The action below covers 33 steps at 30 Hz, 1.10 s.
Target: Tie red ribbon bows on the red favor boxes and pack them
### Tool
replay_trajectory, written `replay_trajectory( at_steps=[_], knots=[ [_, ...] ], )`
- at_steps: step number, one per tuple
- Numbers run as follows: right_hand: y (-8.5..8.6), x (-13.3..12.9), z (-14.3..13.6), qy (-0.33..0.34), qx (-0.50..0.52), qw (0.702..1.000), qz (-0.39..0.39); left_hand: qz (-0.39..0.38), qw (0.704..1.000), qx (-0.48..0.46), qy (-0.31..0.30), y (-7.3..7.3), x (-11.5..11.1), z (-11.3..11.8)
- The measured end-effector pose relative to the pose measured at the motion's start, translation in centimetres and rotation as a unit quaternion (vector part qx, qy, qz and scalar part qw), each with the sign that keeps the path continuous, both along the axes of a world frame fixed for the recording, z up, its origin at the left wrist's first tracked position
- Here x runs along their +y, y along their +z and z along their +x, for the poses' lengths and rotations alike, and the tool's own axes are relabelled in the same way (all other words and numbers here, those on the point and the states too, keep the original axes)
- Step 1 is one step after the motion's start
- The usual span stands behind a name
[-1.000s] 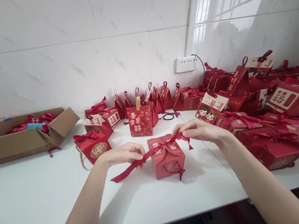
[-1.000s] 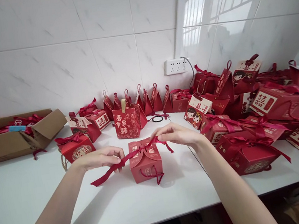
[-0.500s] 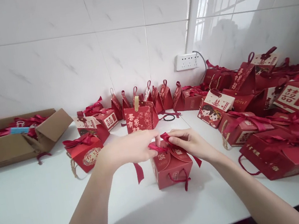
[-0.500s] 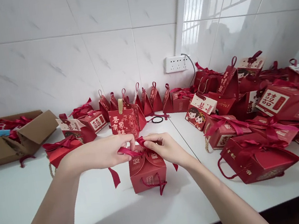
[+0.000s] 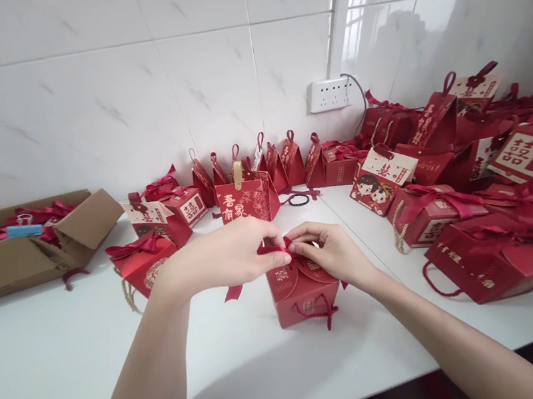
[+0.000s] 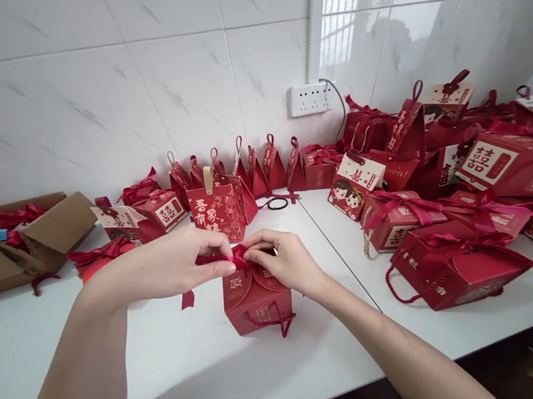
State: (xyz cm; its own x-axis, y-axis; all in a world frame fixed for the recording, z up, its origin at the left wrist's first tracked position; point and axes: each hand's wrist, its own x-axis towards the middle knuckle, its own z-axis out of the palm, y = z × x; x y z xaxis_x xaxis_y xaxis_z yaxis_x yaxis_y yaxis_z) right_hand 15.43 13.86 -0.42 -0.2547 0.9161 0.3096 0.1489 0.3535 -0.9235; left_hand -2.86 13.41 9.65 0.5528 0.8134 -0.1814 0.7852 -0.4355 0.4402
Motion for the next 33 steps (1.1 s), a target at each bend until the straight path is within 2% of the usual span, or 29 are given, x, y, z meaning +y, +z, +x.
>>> replay_trajectory(
  at_steps=[2, 6, 9, 14, 19, 22, 25, 29, 33],
  knots=[
    [0.2, 0.0, 0.0, 0.002, -0.008, 1.0, 0.012, 0.028, 0.999, -0.012, -0.03, 0.0, 0.1, 0.3],
    [0.1, -0.1, 0.1, 0.009, -0.019, 0.999, 0.045, 0.141, 0.986, -0.071, -0.051, -0.7, 0.9, 1.2],
    [0.0, -0.1, 0.1, 0.017, -0.023, 0.999, 0.047, 0.15, 0.981, -0.118, -0.039, -1.8, 1.8, 1.6],
    [0.0, 0.0, 0.1, 0.045, 0.007, 0.999, 0.03, 0.139, 0.971, -0.191, 0.049, -4.5, 2.0, 1.1],
    [0.0, 0.0, 0.1, 0.025, 0.012, 0.999, 0.042, 0.139, 0.95, -0.273, 0.054, -7.8, 1.2, 0.5],
    [0.0, -0.2, -0.1, -0.005, -0.001, 0.998, 0.057, 0.163, 0.941, -0.289, 0.063, -9.1, 0.7, 0.5],
    [-0.1, -0.5, -0.2, -0.023, -0.008, 0.999, 0.048, 0.166, 0.938, -0.299, 0.057, -9.4, 0.2, 0.8],
    [-0.2, -0.6, -0.3, -0.042, 0.013, 0.999, 0.021, 0.121, 0.94, -0.314, 0.053, -9.1, -0.5, 1.1],
    [-0.3, -0.5, -0.3, -0.059, 0.04, 0.997, 0.033, 0.089, 0.931, -0.346, 0.071, -9.2, -0.6, 1.3]
  ],
)
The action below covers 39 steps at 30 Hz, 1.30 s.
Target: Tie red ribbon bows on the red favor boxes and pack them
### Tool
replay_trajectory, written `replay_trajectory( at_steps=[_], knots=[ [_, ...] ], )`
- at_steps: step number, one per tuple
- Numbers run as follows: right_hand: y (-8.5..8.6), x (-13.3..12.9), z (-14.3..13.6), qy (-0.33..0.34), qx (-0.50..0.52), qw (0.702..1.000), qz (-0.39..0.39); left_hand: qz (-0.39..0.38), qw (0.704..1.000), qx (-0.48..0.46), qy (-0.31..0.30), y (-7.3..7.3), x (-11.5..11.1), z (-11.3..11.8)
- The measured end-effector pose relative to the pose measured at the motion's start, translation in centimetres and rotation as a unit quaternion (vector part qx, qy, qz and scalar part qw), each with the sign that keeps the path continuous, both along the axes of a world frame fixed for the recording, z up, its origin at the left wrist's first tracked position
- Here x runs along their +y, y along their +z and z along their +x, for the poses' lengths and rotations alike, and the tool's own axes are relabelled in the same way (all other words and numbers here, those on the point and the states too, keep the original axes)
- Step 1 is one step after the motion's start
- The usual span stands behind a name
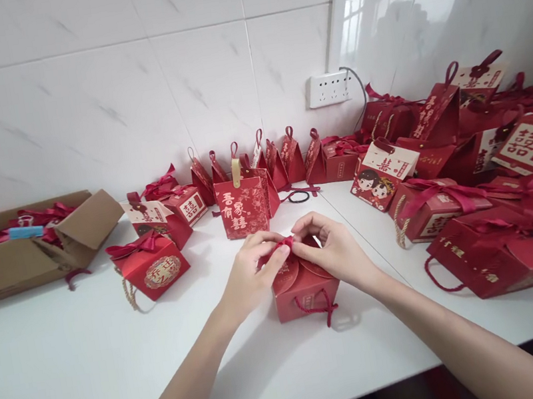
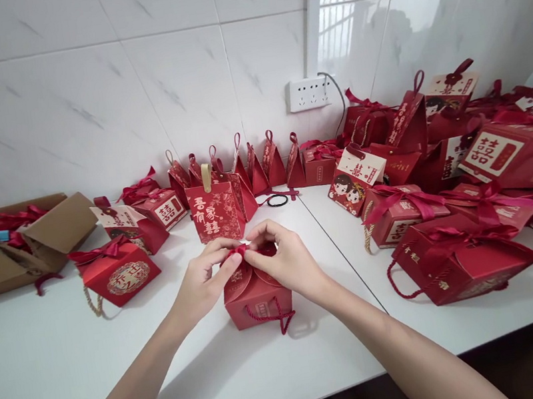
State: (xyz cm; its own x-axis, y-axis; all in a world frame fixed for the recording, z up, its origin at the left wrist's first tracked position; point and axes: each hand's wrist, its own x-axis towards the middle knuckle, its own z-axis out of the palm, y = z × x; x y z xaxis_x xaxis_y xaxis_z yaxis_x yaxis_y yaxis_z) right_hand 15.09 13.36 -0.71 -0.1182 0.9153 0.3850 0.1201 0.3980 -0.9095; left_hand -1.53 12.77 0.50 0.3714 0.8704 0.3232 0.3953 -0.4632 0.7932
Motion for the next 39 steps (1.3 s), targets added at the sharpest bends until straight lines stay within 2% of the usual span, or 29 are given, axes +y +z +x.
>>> replay_trajectory(
  at_steps=[10, 18, 22, 28, 36, 39],
  knots=[
    [0.3, -0.1, 0.3, 0.015, -0.071, 0.997, 0.017, 0.002, 1.0, -0.002, 0.029, -0.4, -0.1, 0.3],
    [0.5, -0.2, 0.3, 0.001, -0.06, 0.998, 0.016, 0.039, 0.995, 0.027, 0.083, -0.2, -0.2, 0.5],
    [0.5, -0.2, 0.4, 0.007, -0.068, 0.998, 0.018, -0.011, 0.998, 0.014, 0.055, 0.0, -0.3, 0.7],
    [0.3, 0.3, 1.0, 0.062, -0.056, 0.996, 0.032, -0.099, 0.993, -0.062, 0.012, -0.2, -0.2, 0.6],
    [0.8, 0.4, 1.6, 0.099, -0.102, 0.989, 0.042, -0.136, 0.985, -0.103, -0.01, -0.9, 0.2, 0.6],
    [0.5, 0.4, 1.4, 0.073, -0.122, 0.988, 0.068, -0.153, 0.98, -0.127, -0.015, -1.1, 0.3, 0.6]
  ],
)
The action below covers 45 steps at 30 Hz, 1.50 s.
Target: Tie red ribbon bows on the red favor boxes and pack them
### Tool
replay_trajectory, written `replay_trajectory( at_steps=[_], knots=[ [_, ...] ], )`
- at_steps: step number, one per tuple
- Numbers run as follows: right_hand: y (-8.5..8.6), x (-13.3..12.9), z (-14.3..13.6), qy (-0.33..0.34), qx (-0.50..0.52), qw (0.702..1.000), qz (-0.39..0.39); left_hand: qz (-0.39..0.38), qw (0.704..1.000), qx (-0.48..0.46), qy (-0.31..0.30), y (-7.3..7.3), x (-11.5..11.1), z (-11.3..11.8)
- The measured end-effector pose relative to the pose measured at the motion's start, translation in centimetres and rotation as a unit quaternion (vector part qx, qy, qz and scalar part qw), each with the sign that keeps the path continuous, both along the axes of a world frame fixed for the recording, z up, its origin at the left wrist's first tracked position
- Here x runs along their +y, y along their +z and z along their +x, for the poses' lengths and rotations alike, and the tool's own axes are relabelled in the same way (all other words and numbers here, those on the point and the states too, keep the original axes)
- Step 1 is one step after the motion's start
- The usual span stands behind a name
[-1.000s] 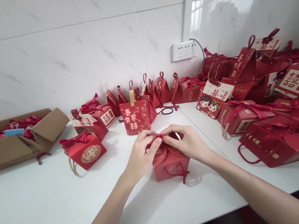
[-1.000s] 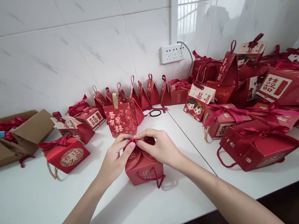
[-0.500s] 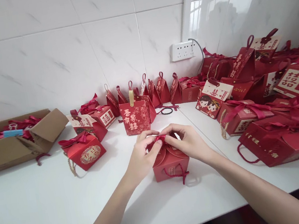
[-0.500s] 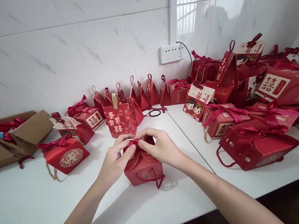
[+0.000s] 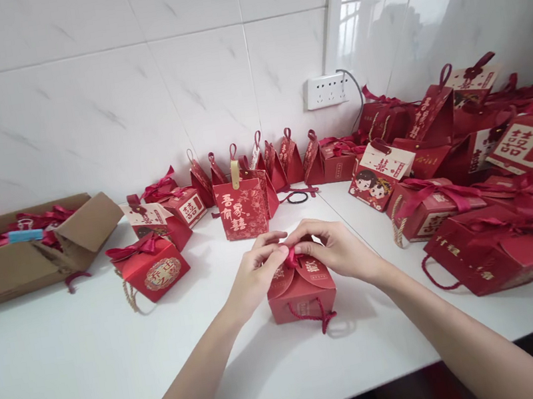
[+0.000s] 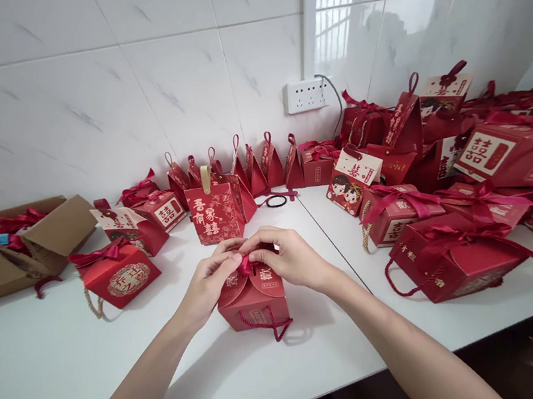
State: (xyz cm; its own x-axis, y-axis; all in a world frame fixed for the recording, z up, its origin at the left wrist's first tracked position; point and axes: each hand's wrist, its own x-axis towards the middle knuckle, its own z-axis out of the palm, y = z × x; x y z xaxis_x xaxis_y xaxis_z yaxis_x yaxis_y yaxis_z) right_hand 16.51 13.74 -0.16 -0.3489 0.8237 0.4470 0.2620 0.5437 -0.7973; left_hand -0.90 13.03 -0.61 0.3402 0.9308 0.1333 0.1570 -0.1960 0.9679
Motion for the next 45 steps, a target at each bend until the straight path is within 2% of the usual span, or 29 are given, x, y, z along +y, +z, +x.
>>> replay_trajectory(
  at_steps=[4, 8, 10, 13, 19, 22, 27, 31, 37, 41, 45],
  knots=[
    [-0.2, -0.3, -0.1, -0.054, -0.012, 0.996, 0.068, -0.029, 0.999, -0.039, 0.01, -0.1, 0.0, 0.0],
    [0.3, -0.8, 0.6, -0.014, -0.05, 0.985, 0.165, -0.061, 0.994, -0.083, 0.025, -0.1, 0.0, 0.0],
    [0.5, -1.0, 1.0, 0.006, -0.091, 0.978, 0.19, -0.065, 0.993, -0.093, 0.029, -0.1, 0.0, -0.1],
    [0.6, -0.9, 1.1, -0.008, -0.123, 0.97, 0.209, -0.072, 0.991, -0.106, 0.028, 0.0, 0.0, -0.1],
    [0.0, -0.3, 0.8, -0.031, -0.12, 0.956, 0.267, -0.06, 0.992, -0.107, 0.01, 0.1, 0.0, -0.5],
    [-0.3, 0.0, 0.9, -0.039, -0.133, 0.94, 0.311, -0.019, 0.998, -0.057, 0.027, 0.2, 0.0, -0.8],
    [-0.1, 0.0, 1.5, -0.036, -0.161, 0.93, 0.329, 0.099, 0.986, 0.112, 0.073, 1.2, -0.2, -1.7],
    [0.7, -0.3, 2.2, -0.027, -0.172, 0.931, 0.321, 0.12, 0.973, 0.181, 0.076, 2.2, -0.5, -2.3],
    [1.8, -0.9, 3.3, -0.004, -0.222, 0.93, 0.294, 0.057, 0.978, 0.201, 0.023, 3.5, -1.1, -3.0],
    [2.1, -1.3, 3.4, -0.039, -0.246, 0.904, 0.348, -0.04, 0.972, 0.23, -0.024, 4.2, -1.5, -3.4],
    [1.7, -1.8, 3.6, -0.06, -0.24, 0.887, 0.39, -0.097, 0.966, 0.231, -0.071, 4.5, -1.5, -3.6]
  ],
)
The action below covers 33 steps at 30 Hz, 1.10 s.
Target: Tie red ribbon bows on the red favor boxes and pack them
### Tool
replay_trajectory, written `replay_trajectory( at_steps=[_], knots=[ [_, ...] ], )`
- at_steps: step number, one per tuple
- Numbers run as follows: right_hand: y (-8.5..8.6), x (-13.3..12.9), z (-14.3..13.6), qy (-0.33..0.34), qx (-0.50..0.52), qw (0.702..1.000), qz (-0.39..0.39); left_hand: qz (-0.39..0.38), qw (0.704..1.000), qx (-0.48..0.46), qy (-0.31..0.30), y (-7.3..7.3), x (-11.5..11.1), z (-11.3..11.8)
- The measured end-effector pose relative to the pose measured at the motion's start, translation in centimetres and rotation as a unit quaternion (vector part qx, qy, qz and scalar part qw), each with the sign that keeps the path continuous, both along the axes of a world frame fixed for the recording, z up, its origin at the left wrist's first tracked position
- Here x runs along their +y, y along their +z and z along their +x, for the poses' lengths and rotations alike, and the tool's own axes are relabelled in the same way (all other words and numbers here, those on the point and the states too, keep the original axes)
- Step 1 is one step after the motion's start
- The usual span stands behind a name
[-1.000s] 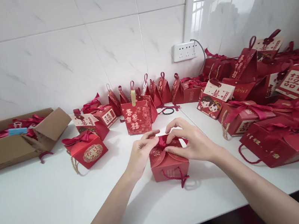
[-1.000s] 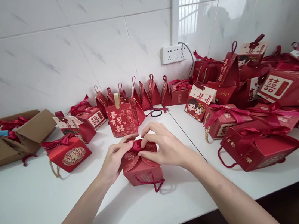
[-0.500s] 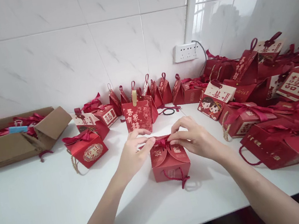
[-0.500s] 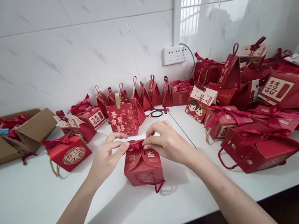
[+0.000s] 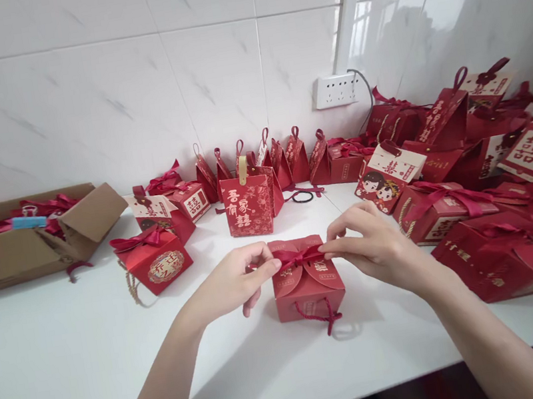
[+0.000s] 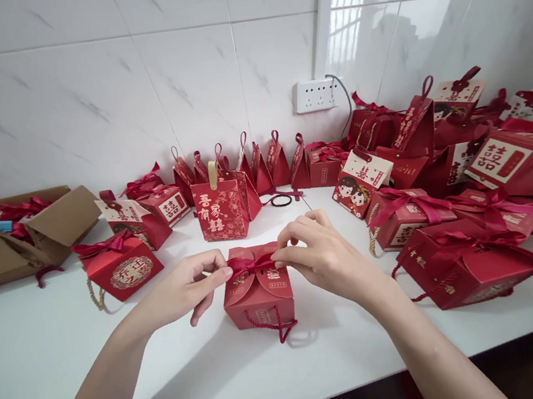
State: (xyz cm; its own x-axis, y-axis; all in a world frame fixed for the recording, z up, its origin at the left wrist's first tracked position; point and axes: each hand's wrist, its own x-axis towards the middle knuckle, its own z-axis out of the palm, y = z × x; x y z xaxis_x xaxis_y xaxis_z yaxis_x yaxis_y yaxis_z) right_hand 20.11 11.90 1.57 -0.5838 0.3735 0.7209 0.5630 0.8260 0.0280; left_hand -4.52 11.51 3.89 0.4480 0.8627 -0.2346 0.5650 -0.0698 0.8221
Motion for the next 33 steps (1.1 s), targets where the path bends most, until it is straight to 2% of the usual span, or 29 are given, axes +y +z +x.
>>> replay_trajectory(
  at_steps=[4, 8, 10, 12, 14, 16, 18, 20, 25, 27, 33],
  knots=[
    [-1.0, -0.5, 0.7, -0.019, -0.001, 0.999, 0.035, -0.06, 0.998, -0.018, -0.012, -0.1, 0.2, -0.2],
    [-2.1, -1.1, 1.2, -0.062, -0.004, 0.995, 0.083, -0.072, 0.997, -0.031, 0.009, -0.4, 0.5, -0.2],
    [-2.3, -1.4, 1.3, -0.073, 0.036, 0.995, 0.057, -0.074, 0.997, -0.038, 0.007, -0.5, 0.7, -0.1],
    [-2.2, -1.9, 1.2, -0.101, 0.108, 0.988, -0.048, -0.08, 0.996, -0.043, 0.001, -0.6, 0.9, -0.1],
    [-1.9, -2.4, 1.0, -0.149, 0.163, 0.95, -0.221, -0.093, 0.995, -0.046, 0.0, -0.6, 1.0, -0.1],
    [-1.5, -2.8, 0.5, -0.183, 0.177, 0.886, -0.387, -0.107, 0.993, -0.049, 0.005, -0.6, 1.1, -0.2],
    [-1.2, -3.0, -0.2, -0.185, 0.168, 0.838, -0.485, -0.111, 0.992, -0.052, 0.006, -0.6, 1.2, -0.2],
    [-1.0, -3.0, -0.9, -0.169, 0.163, 0.819, -0.523, -0.106, 0.993, -0.059, -0.003, -0.8, 1.2, -0.2],
    [-1.0, -2.4, -2.2, -0.151, 0.185, 0.808, -0.539, -0.106, 0.99, -0.091, -0.035, -1.2, 1.4, -0.4],
    [-0.9, -2.1, -2.3, -0.125, 0.214, 0.792, -0.558, -0.107, 0.988, -0.101, -0.042, -1.3, 1.5, -0.5],
    [-1.1, -1.1, -2.3, 0.025, 0.355, 0.685, -0.635, -0.108, 0.985, -0.12, -0.064, -1.4, 1.6, -0.8]
  ],
)
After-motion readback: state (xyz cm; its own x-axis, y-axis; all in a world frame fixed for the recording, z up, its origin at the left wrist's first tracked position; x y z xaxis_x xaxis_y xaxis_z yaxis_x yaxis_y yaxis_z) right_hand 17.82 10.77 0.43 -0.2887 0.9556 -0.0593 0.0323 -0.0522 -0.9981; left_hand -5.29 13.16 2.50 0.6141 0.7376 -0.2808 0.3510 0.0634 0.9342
